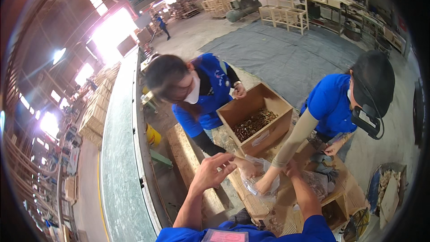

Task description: The person sorts small metal fasteners by hand, picking them from a plastic bag and placing them into a wooden box. Two coworkers also sort fasteners at the same table. The person occasionally transfers sorted items between containers.

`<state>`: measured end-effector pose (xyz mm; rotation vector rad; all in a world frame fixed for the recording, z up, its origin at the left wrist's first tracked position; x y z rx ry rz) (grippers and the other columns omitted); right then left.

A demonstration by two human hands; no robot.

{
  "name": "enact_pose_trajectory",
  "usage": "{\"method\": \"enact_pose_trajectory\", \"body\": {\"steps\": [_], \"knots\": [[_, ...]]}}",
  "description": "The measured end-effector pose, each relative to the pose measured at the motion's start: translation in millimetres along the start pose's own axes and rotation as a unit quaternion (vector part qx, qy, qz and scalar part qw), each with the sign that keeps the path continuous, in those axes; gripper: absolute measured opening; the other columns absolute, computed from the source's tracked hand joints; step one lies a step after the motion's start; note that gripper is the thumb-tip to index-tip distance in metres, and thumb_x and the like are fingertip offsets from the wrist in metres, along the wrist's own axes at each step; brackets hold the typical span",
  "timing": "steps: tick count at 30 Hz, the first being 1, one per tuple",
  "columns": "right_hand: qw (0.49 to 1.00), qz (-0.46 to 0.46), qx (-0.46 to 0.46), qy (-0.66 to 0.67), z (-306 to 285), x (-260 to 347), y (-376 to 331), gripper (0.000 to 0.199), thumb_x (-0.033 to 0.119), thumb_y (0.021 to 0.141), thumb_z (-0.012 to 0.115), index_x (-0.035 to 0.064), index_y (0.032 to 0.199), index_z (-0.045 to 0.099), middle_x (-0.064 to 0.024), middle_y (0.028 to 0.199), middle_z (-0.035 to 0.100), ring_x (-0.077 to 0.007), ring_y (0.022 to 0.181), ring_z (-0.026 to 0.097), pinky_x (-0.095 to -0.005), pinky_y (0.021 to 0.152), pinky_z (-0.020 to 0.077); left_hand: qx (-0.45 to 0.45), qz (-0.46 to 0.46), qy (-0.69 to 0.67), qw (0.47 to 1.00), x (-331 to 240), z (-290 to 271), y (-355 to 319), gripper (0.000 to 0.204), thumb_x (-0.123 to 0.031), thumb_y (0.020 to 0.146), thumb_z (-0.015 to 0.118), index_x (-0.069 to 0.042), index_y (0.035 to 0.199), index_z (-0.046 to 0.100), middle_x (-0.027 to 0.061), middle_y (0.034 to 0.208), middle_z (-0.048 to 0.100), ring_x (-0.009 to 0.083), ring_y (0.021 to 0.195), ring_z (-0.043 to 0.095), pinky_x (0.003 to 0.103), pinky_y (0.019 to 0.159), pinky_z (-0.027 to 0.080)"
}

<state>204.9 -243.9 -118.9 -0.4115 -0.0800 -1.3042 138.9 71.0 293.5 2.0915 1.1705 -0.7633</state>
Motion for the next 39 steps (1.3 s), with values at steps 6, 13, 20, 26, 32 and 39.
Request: {"method": "enact_pose_trajectory", "body": {"steps": [6, 13, 20, 26, 32, 39], "knots": [[0.808, -0.080, -0.005, -0.583, 10, 2, -21, 0.043, 0.029, 0.093, 0.052, 0.0063, 0.129, 0.053, -0.0076, 0.118, 0.062, -0.0260, 0.105, 0.062, -0.0377, 0.086, 0.0517, -0.051, -0.070, -0.030, 0.996, 14, -12, -74, 0.028, -0.018, 0.087, 0.069, 0.004, 0.105, 0.066, 0.0143, 0.092, 0.068, 0.0230, 0.083, 0.071, 0.032, 0.072, 0.054], [0.359, -0.177, 0.017, -0.916, 26, -4, -45, 0.039, 0.024, 0.082, 0.065, 0.0073, 0.118, 0.062, -0.0155, 0.117, 0.064, -0.0331, 0.106, 0.062, -0.0397, 0.089, 0.0500, -0.061, -0.088, 0.010, 0.994, 20, -23, -109, 0.028, -0.022, 0.088, 0.068, -0.002, 0.108, 0.066, 0.0127, 0.094, 0.067, 0.0242, 0.081, 0.069, 0.035, 0.070, 0.054], [0.460, -0.065, -0.127, -0.877, 41, -5, -49, 0.034, 0.019, 0.082, 0.066, 0.0104, 0.115, 0.065, -0.0109, 0.107, 0.068, -0.0284, 0.095, 0.066, -0.0411, 0.086, 0.0517, -0.074, -0.084, 0.036, 0.993, 19, -27, -126, 0.033, -0.031, 0.091, 0.064, -0.002, 0.108, 0.064, 0.0159, 0.094, 0.066, 0.0296, 0.082, 0.068, 0.040, 0.070, 0.052], [0.856, -0.028, -0.284, -0.432, 24, 8, -83, 0.034, 0.014, 0.091, 0.061, 0.0117, 0.125, 0.057, -0.0060, 0.112, 0.061, -0.0204, 0.099, 0.059, -0.0351, 0.085, 0.0529, -0.084, -0.072, 0.047, 0.993, 26, -27, -137, 0.033, -0.033, 0.092, 0.062, -0.005, 0.110, 0.063, 0.0152, 0.095, 0.064, 0.0337, 0.083, 0.064, 0.043, 0.071, 0.050], [0.961, -0.187, -0.181, -0.093, 11, 4, -120, 0.028, 0.013, 0.095, 0.059, 0.0030, 0.121, 0.056, -0.0087, 0.112, 0.061, -0.0196, 0.099, 0.060, -0.0318, 0.087, 0.0538, -0.062, -0.052, 0.037, 0.996, 25, -20, -128, 0.033, -0.032, 0.091, 0.064, -0.004, 0.109, 0.065, 0.0129, 0.100, 0.065, 0.0323, 0.079, 0.065, 0.040, 0.068, 0.051], [0.957, -0.213, -0.187, -0.069, 16, -30, -139, 0.026, 0.015, 0.093, 0.063, -0.0005, 0.113, 0.059, -0.0072, 0.102, 0.063, -0.0170, 0.093, 0.062, -0.0286, 0.083, 0.0547, -0.017, -0.029, 0.005, 0.999, 12, -7, -123, 0.033, -0.030, 0.091, 0.064, -0.003, 0.109, 0.064, 0.0146, 0.099, 0.065, 0.0352, 0.087, 0.064, 0.042, 0.072, 0.051]]}}
Point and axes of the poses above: each hand's wrist, its own y-axis towards the middle knuckle, its own z-axis out of the palm, x = y × z, the point moved 3 cm from there along y, towards the middle knuckle
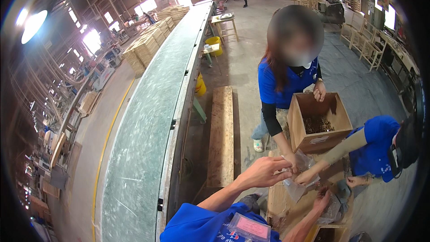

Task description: The person sorts small metal fasteners by hand, picking them from a plastic bag and placing them into a wooden box. Two coworkers also sort fasteners at the same table. The person occasionally transfers sorted items between containers.

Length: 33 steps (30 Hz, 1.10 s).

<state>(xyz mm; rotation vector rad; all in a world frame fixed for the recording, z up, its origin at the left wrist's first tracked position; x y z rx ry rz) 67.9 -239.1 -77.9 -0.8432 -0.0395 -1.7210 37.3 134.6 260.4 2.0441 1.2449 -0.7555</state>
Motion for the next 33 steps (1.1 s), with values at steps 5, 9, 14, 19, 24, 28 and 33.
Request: {"method": "enact_pose_trajectory", "body": {"steps": [5, 9, 14, 19, 24, 28, 33], "knots": [[0.995, -0.052, -0.035, -0.083, -4, 34, -12, 0.027, 0.016, 0.095, 0.062, -0.0005, 0.116, 0.058, -0.0049, 0.100, 0.061, -0.0142, 0.090, 0.060, -0.0264, 0.079, 0.0516, 0.032, 0.033, -0.043, 0.998, -20, 2, 2, 0.033, -0.029, 0.091, 0.064, -0.003, 0.111, 0.063, 0.0150, 0.100, 0.065, 0.0367, 0.086, 0.064, 0.042, 0.073, 0.051], [0.992, -0.040, -0.053, -0.104, 47, 0, -81, 0.022, 0.017, 0.095, 0.062, 0.0047, 0.112, 0.060, -0.0021, 0.095, 0.062, -0.0099, 0.084, 0.057, -0.0235, 0.073, 0.0479, 0.048, -0.015, -0.024, 0.998, -9, 9, -15, 0.033, -0.028, 0.090, 0.066, -0.003, 0.112, 0.063, 0.0154, 0.100, 0.065, 0.0368, 0.085, 0.064, 0.041, 0.072, 0.052], [0.997, 0.041, 0.021, -0.062, 28, 15, -133, 0.016, 0.019, 0.094, 0.063, 0.0086, 0.105, 0.062, 0.0030, 0.084, 0.060, -0.0078, 0.073, 0.053, -0.0207, 0.064, 0.0427, 0.064, 0.062, -0.062, 0.994, -31, 27, -4, 0.030, -0.021, 0.087, 0.069, -0.002, 0.109, 0.064, 0.0162, 0.099, 0.066, 0.0350, 0.086, 0.065, 0.039, 0.073, 0.053], [0.968, 0.242, 0.032, -0.065, 29, -44, -186, 0.012, 0.015, 0.092, 0.063, 0.0066, 0.101, 0.064, -0.0037, 0.082, 0.065, -0.0120, 0.067, 0.058, -0.0246, 0.056, 0.0471, 0.054, -0.067, -0.158, 0.984, -10, 46, -24, 0.016, -0.004, 0.081, 0.069, 0.005, 0.095, 0.067, 0.0132, 0.083, 0.065, 0.0203, 0.073, 0.063, 0.031, 0.068, 0.051], [0.936, 0.339, -0.021, -0.097, 12, -46, -236, 0.019, 0.020, 0.097, 0.059, 0.0048, 0.107, 0.064, -0.0040, 0.086, 0.066, -0.0118, 0.071, 0.063, -0.0246, 0.062, 0.0533, 0.167, -0.094, -0.110, 0.975, 10, 117, -34, 0.020, -0.013, 0.085, 0.068, 0.003, 0.097, 0.068, 0.0138, 0.087, 0.066, 0.0240, 0.078, 0.066, 0.032, 0.070, 0.052], [0.950, 0.297, 0.007, -0.098, 11, -48, -245, 0.018, 0.017, 0.098, 0.057, 0.0037, 0.105, 0.065, -0.0047, 0.088, 0.066, -0.0116, 0.073, 0.062, -0.0230, 0.066, 0.0529, 0.163, -0.043, -0.030, 0.985, 27, 156, -41, 0.026, -0.017, 0.085, 0.069, 0.002, 0.102, 0.067, 0.0161, 0.101, 0.067, 0.0311, 0.082, 0.066, 0.036, 0.071, 0.053], [0.949, 0.274, 0.086, -0.127, 6, -19, -227, 0.017, 0.016, 0.099, 0.055, 0.0038, 0.107, 0.064, -0.0048, 0.090, 0.066, -0.0122, 0.074, 0.062, -0.0257, 0.067, 0.0537, 0.063, 0.001, -0.029, 0.998, 45, 183, 16, 0.027, -0.017, 0.086, 0.066, 0.001, 0.105, 0.066, 0.0190, 0.108, 0.065, 0.0393, 0.094, 0.063, 0.042, 0.081, 0.051]]}}
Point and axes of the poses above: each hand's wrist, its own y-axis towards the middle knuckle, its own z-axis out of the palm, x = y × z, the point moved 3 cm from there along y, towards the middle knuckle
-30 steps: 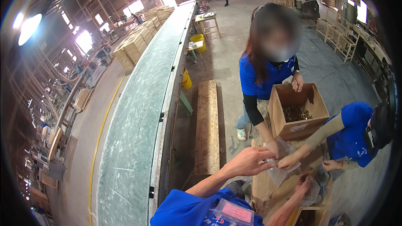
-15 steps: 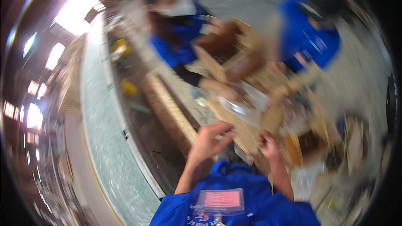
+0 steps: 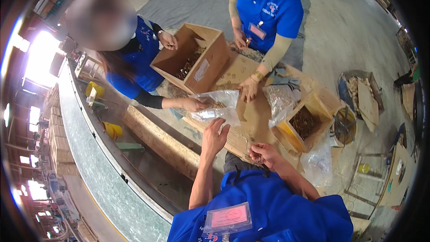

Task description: The person sorts small metal fasteners by hand, picking them from a plastic bag and placing them into a wooden box. Two coworkers also sort fasteners at the same table. The person occasionally transfers sorted items between containers.

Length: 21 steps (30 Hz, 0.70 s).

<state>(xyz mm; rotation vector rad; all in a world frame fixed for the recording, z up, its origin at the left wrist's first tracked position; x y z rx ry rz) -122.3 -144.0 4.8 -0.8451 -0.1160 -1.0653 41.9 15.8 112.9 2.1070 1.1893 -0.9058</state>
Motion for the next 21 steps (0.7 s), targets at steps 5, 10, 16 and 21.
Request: {"method": "enact_pose_trajectory", "body": {"steps": [5, 10, 16, 21], "knots": [[0.997, 0.012, -0.066, -0.026, 14, 19, 1, 0.016, 0.016, 0.095, 0.061, 0.0045, 0.105, 0.065, -0.0043, 0.090, 0.067, -0.0125, 0.077, 0.064, -0.0253, 0.069, 0.0540, -0.087, 0.064, 0.205, 0.973, 53, 20, 65, 0.013, -0.006, 0.082, 0.054, 0.004, 0.081, 0.061, 0.0244, 0.099, 0.066, 0.0396, 0.092, 0.065, 0.048, 0.079, 0.051], [0.995, 0.001, -0.097, -0.014, 8, 23, 0, 0.016, 0.016, 0.095, 0.060, 0.0048, 0.107, 0.065, -0.0047, 0.094, 0.067, -0.0137, 0.081, 0.064, -0.0283, 0.073, 0.0554, 0.093, -0.013, 0.314, 0.945, 100, 75, 76, 0.023, -0.013, 0.082, 0.051, 0.000, 0.075, 0.070, 0.0244, 0.076, 0.068, 0.0404, 0.074, 0.068, 0.049, 0.068, 0.055], [0.994, -0.002, -0.104, 0.036, -15, 8, -4, 0.020, 0.014, 0.096, 0.059, 0.0030, 0.111, 0.062, -0.0078, 0.100, 0.067, -0.0163, 0.084, 0.065, -0.0306, 0.075, 0.0575, 0.164, -0.116, 0.299, 0.933, 104, 92, 71, 0.022, -0.020, 0.080, 0.059, -0.003, 0.086, 0.073, 0.0229, 0.089, 0.070, 0.0391, 0.086, 0.069, 0.047, 0.075, 0.056], [0.994, 0.006, -0.101, 0.044, -17, 5, -1, 0.019, 0.013, 0.095, 0.059, 0.0031, 0.111, 0.061, -0.0081, 0.103, 0.066, -0.0160, 0.084, 0.065, -0.0317, 0.075, 0.0572, 0.141, -0.168, 0.301, 0.928, 99, 97, 66, 0.026, -0.027, 0.082, 0.059, -0.011, 0.098, 0.072, 0.0215, 0.098, 0.069, 0.0381, 0.095, 0.067, 0.048, 0.082, 0.054]]}}
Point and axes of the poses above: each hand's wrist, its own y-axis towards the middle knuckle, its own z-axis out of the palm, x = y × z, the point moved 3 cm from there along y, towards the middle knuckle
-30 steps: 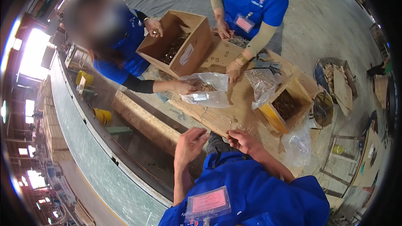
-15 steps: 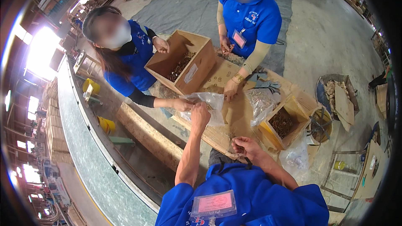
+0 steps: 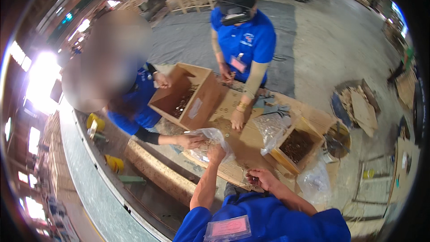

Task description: The person sorts small metal fasteners by hand, picking them from a plastic bag and placing them into a wooden box. Two coworkers also sort fasteners at the same table. The person occasionally transfers sorted items between containers.

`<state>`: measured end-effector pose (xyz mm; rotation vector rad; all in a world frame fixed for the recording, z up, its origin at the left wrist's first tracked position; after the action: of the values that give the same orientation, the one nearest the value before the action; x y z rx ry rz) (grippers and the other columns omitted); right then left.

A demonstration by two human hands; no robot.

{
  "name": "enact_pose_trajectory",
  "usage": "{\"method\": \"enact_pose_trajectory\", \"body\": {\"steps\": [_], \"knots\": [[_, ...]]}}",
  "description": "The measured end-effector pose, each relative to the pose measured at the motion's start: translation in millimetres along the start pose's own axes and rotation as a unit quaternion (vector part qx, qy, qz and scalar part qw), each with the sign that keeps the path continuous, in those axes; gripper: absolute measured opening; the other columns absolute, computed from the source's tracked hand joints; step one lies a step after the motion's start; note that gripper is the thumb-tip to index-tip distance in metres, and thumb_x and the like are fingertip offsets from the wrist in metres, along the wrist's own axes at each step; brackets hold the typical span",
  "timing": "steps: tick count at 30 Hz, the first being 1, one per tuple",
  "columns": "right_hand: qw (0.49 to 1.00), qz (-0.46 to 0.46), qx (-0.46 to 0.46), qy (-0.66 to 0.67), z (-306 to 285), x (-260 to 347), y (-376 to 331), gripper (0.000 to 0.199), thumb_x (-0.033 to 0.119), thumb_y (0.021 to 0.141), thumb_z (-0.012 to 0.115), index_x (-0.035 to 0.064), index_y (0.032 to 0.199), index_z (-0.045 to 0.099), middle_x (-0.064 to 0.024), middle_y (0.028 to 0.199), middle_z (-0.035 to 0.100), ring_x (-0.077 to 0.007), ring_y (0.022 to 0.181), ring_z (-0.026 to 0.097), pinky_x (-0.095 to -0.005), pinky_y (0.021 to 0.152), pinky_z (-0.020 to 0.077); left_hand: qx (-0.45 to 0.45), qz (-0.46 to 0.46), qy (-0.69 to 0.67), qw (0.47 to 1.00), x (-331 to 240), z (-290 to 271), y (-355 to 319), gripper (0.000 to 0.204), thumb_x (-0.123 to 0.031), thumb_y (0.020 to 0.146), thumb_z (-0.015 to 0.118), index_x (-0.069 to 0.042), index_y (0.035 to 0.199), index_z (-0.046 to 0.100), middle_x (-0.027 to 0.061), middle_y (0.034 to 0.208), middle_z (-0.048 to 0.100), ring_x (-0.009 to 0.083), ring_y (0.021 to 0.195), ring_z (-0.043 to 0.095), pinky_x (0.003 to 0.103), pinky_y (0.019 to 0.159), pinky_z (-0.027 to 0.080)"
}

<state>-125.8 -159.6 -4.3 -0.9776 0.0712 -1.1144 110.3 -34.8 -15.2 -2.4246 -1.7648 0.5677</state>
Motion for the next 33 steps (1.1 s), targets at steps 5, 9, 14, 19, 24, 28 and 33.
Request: {"method": "enact_pose_trajectory", "body": {"steps": [5, 9, 14, 19, 24, 28, 33], "knots": [[0.998, -0.018, 0.050, -0.015, 0, 0, 7, 0.018, 0.015, 0.094, 0.062, 0.0050, 0.110, 0.060, -0.0056, 0.101, 0.066, -0.0148, 0.084, 0.064, -0.0292, 0.077, 0.0567, -0.024, 0.043, 0.009, 0.999, 8, 7, 2, 0.025, -0.026, 0.080, 0.059, -0.008, 0.091, 0.071, 0.0201, 0.093, 0.070, 0.0395, 0.091, 0.067, 0.049, 0.078, 0.053], [0.998, -0.014, 0.051, -0.026, 1, -2, 1, 0.018, 0.016, 0.094, 0.063, 0.0057, 0.108, 0.061, -0.0047, 0.100, 0.066, -0.0139, 0.083, 0.064, -0.0298, 0.077, 0.0562, -0.032, 0.071, 0.028, 0.997, 6, 11, 1, 0.022, -0.022, 0.080, 0.060, -0.006, 0.090, 0.071, 0.0210, 0.094, 0.069, 0.0397, 0.090, 0.067, 0.050, 0.077, 0.052], [0.999, 0.005, 0.040, -0.025, 5, -8, 0, 0.017, 0.015, 0.093, 0.064, 0.0065, 0.107, 0.062, -0.0047, 0.097, 0.067, -0.0142, 0.084, 0.066, -0.0290, 0.078, 0.0564, -0.044, 0.076, 0.006, 0.996, 5, 12, 0, 0.020, -0.021, 0.080, 0.063, -0.008, 0.091, 0.073, 0.0200, 0.091, 0.070, 0.0411, 0.086, 0.067, 0.050, 0.076, 0.053], [0.999, -0.018, 0.030, 0.005, -4, -10, 4, 0.015, 0.015, 0.093, 0.064, 0.0060, 0.105, 0.063, -0.0047, 0.095, 0.068, -0.0146, 0.084, 0.067, -0.0289, 0.077, 0.0568, -0.046, 0.093, 0.051, 0.993, 4, -2, 0, 0.017, -0.020, 0.081, 0.063, -0.009, 0.086, 0.074, 0.0192, 0.087, 0.070, 0.0379, 0.082, 0.068, 0.048, 0.075, 0.054], [0.999, -0.030, 0.015, 0.004, -1, 0, 4, 0.013, 0.015, 0.093, 0.065, 0.0053, 0.102, 0.064, -0.0040, 0.091, 0.068, -0.0141, 0.080, 0.066, -0.0293, 0.075, 0.0573, -0.152, 0.085, 0.039, 0.984, 25, -44, -26, 0.025, -0.017, 0.087, 0.053, -0.003, 0.100, 0.069, 0.0221, 0.087, 0.069, 0.0411, 0.080, 0.065, 0.046, 0.070, 0.052], [0.999, -0.026, 0.003, 0.048, -12, -2, 8, 0.014, 0.015, 0.092, 0.066, 0.0057, 0.102, 0.064, -0.0039, 0.091, 0.068, -0.0138, 0.079, 0.066, -0.0297, 0.073, 0.0577, -0.079, 0.048, -0.273, 0.958, 0, -52, -67, 0.024, -0.016, 0.088, 0.058, 0.001, 0.104, 0.064, 0.0195, 0.080, 0.070, 0.0287, 0.074, 0.069, 0.038, 0.070, 0.053], [0.999, -0.014, -0.016, 0.038, -1, 4, 14, 0.020, 0.017, 0.092, 0.067, 0.0067, 0.108, 0.063, -0.0032, 0.093, 0.068, -0.0138, 0.078, 0.066, -0.0302, 0.072, 0.0580, 0.128, 0.044, -0.713, 0.688, -43, -20, -113, 0.010, -0.007, 0.093, 0.058, -0.002, 0.098, 0.064, 0.0123, 0.100, 0.069, 0.0202, 0.090, 0.066, 0.033, 0.079, 0.053]]}}
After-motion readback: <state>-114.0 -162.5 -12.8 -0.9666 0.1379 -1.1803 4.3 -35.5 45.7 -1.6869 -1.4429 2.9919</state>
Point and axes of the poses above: each hand's wrist, its own y-axis towards the middle knuckle, its own z-axis out of the palm, x = y × z, the point moved 3 cm from there along y, towards the middle knuckle
